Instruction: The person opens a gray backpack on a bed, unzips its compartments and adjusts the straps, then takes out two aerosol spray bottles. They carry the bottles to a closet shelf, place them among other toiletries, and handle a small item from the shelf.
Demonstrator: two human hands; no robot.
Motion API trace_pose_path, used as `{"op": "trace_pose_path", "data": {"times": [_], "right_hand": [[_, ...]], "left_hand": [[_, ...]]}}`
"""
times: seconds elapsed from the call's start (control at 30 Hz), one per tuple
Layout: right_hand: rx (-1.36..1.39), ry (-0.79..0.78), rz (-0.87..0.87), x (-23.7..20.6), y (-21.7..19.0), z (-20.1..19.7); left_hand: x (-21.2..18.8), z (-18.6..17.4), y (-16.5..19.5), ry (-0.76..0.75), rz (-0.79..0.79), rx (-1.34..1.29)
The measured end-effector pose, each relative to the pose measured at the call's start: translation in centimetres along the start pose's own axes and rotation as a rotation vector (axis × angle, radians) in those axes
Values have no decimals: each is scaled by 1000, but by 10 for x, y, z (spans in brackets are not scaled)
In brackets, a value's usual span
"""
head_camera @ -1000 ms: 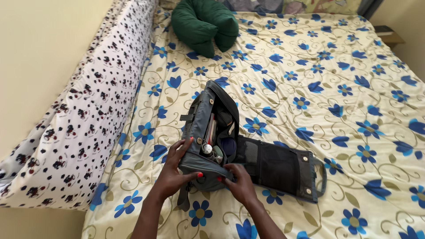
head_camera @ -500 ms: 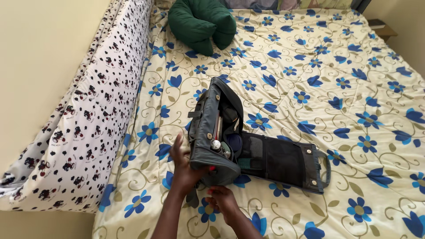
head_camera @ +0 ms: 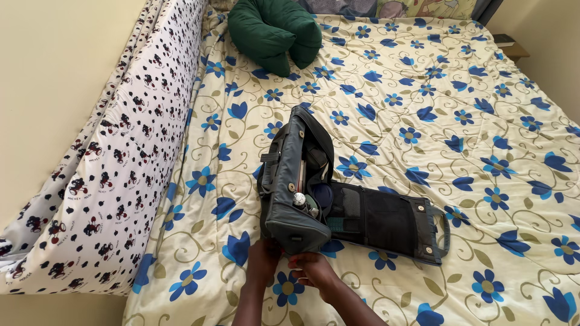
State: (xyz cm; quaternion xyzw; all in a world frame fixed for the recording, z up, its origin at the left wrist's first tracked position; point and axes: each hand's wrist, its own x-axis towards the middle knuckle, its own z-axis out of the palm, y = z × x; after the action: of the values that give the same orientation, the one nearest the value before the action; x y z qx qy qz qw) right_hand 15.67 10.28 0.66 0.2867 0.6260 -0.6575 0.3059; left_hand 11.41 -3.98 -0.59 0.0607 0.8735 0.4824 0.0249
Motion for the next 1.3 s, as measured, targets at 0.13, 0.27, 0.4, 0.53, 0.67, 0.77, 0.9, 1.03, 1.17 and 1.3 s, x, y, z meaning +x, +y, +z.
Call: {"op": "trace_pose_path", "data": {"times": [0.13,0.27,0.4,0.53,0.67,0.77,0.9,1.03,1.17,1.3], "right_hand": [[9,13,18,11,2,7],[104,13,9,16,6,14],[131,34,58,16,7,22],[189,38,19,16,7,28],[212,54,-50,15,9,33],[232,72,-4,10,7,36],[243,59,-3,1,3,35],[228,75,25,-3,3,28],[182,115,51,-1,10,25],[161,127,-165,6,15,31]], "left_hand": [[-3,-6,5,56,21,-85],[-2,-7,-2,43,18,-115],[5,-9,-9,0,96,-112],[5,-17,-7,-236,90,154],[-7,-21,-2,-183,184,17],[-6,-21,-2,-88,208,-63],[-1,-16,-1,-116,185,100],[-5,-12,6,-124,99,47],[-14,-15,13,-170,40,115],[-27,-17,10,-250,118,281]]}}
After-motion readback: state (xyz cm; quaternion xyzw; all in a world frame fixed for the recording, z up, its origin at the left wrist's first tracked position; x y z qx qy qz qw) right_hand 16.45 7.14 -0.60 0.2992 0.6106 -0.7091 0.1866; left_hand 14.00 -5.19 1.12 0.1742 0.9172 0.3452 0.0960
